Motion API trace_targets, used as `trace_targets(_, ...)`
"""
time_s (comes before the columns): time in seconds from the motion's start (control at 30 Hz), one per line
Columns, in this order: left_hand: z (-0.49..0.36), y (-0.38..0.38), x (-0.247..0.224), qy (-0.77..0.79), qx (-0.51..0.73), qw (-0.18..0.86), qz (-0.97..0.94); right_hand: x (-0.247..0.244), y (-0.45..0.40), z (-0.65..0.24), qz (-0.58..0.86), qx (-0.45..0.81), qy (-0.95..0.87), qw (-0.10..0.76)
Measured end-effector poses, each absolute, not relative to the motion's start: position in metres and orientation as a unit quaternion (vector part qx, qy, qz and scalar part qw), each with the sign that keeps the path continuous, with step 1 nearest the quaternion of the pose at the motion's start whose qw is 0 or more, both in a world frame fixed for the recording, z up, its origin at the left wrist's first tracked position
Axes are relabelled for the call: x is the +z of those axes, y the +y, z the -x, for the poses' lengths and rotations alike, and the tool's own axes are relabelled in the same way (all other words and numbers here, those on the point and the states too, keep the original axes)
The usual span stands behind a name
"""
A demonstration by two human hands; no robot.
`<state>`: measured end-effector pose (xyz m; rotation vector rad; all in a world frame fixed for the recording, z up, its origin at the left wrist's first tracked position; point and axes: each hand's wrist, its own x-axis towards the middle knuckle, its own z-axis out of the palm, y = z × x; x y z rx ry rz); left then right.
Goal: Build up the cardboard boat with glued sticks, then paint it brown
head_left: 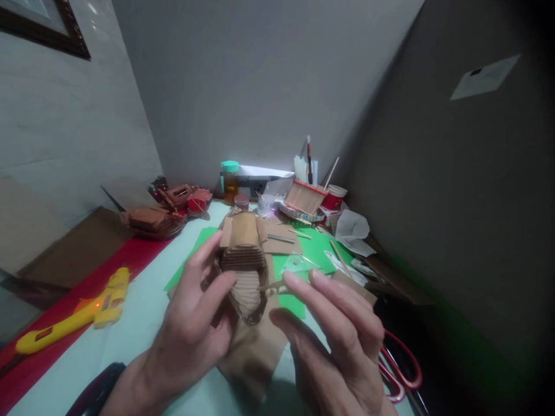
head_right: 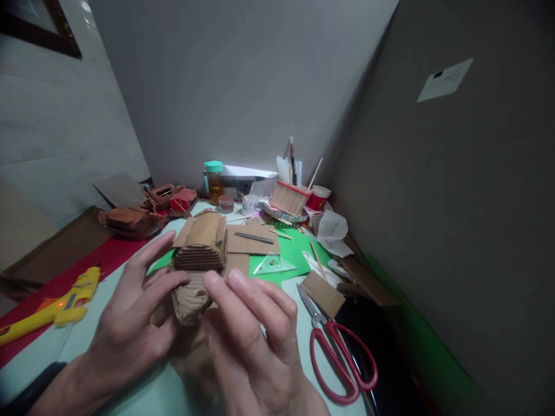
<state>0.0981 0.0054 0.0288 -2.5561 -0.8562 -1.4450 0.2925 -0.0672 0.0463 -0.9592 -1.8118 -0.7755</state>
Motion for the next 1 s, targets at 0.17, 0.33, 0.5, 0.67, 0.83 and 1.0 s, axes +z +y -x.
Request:
trace_targets(0.17,-0.1,0.006,0.029,-0.289,-0.47,0.038,0.833,0.048,-0.073,-0.292,0.405,-0.277,-0.736,0.467)
trace_targets(0.33,-0.101,0.006,0.032,-0.288,-0.475,0.056,0.83,0.047,-0.077,-0.294,0.411,-0.236,-0.731,0.491)
trace_targets(0.5,-0.101,0.007,0.033,-0.293,-0.47,0.067,0.83,0.05,-0.072,-0.295,0.405,-0.206,-0.695,0.557)
trace_targets(0.67,-0.101,0.008,0.034,-0.296,-0.468,0.075,0.829,0.056,-0.073,-0.301,0.403,-0.19,-0.684,0.578)
trace_targets(0.83,-0.1,0.009,0.035,-0.294,-0.47,0.068,0.83,0.061,-0.069,-0.293,0.418,-0.159,-0.584,0.678)
trace_targets(1.0,-0.1,0.01,0.035,-0.3,-0.464,0.074,0.83,0.075,-0.064,-0.3,0.342,-0.104,-0.411,0.839)
